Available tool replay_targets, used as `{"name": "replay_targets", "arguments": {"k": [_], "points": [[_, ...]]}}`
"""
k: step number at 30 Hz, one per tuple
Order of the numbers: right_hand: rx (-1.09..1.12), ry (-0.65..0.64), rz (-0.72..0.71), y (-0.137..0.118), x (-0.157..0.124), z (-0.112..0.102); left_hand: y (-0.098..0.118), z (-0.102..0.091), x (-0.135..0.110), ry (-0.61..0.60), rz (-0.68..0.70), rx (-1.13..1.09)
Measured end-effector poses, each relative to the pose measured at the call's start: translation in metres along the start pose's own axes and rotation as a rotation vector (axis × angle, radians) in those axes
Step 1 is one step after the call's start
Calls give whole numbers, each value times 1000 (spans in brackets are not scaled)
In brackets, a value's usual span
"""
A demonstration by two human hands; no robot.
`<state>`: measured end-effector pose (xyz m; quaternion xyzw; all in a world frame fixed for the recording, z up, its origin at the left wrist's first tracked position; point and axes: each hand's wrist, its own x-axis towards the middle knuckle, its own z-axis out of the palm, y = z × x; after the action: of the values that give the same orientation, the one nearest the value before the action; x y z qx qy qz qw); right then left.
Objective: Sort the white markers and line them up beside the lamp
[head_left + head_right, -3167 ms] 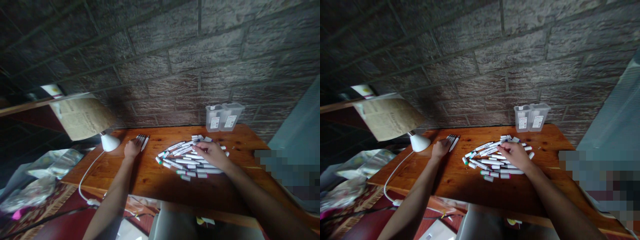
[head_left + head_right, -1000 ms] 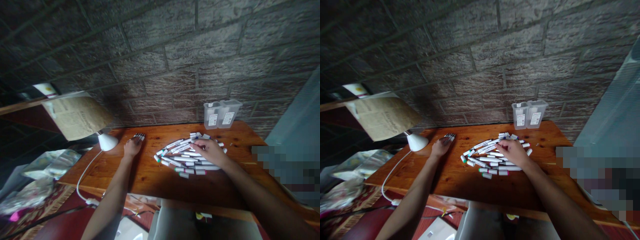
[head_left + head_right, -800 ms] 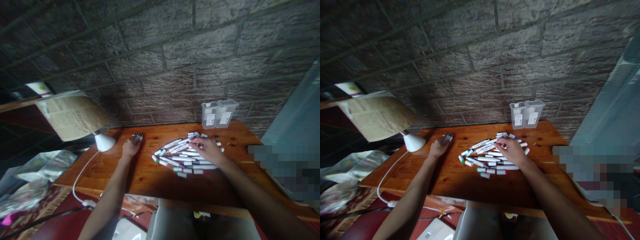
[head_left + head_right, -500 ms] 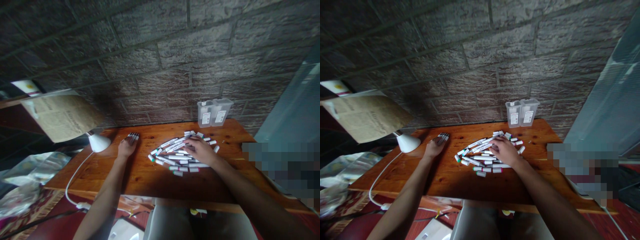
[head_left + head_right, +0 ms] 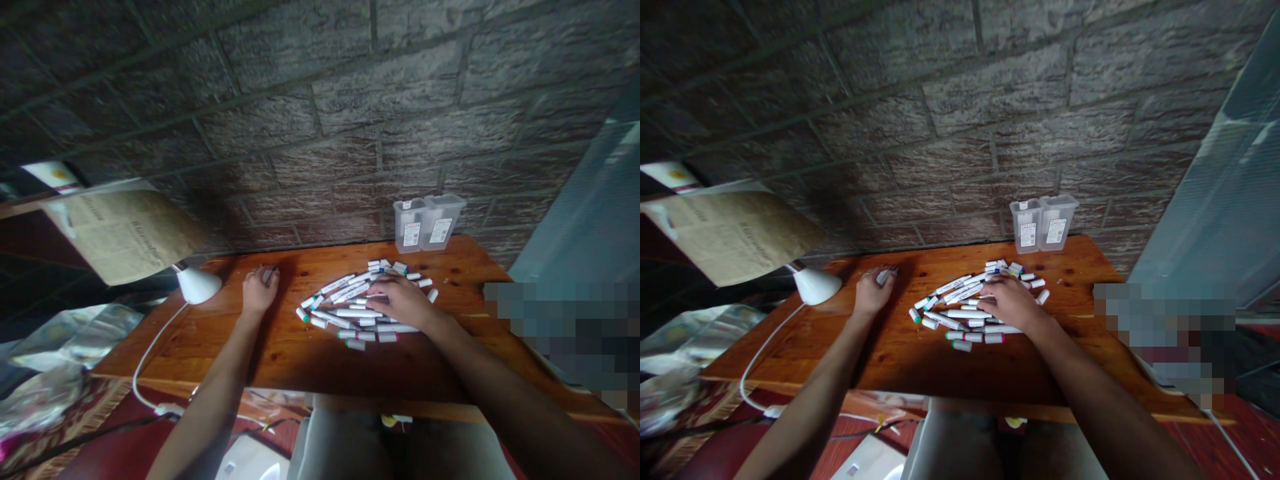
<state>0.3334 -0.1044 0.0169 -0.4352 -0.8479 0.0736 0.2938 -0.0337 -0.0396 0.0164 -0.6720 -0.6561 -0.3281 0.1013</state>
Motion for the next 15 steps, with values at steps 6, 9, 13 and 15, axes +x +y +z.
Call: {"name": "replay_targets", "arguments": {"k": [6,9,13,15], "points": [[14,44,68,-3,-1,0,35,-3,-7,4,177,-204],[-9,32,70,-3,0,0,65,-2,-16,-234,472,-360],[-15,24,62,-2,1,0,96,3,-28,-436,742,-476],[-7,30,69,-3,2,1,101,5,-31,-458,783,-521]]}}
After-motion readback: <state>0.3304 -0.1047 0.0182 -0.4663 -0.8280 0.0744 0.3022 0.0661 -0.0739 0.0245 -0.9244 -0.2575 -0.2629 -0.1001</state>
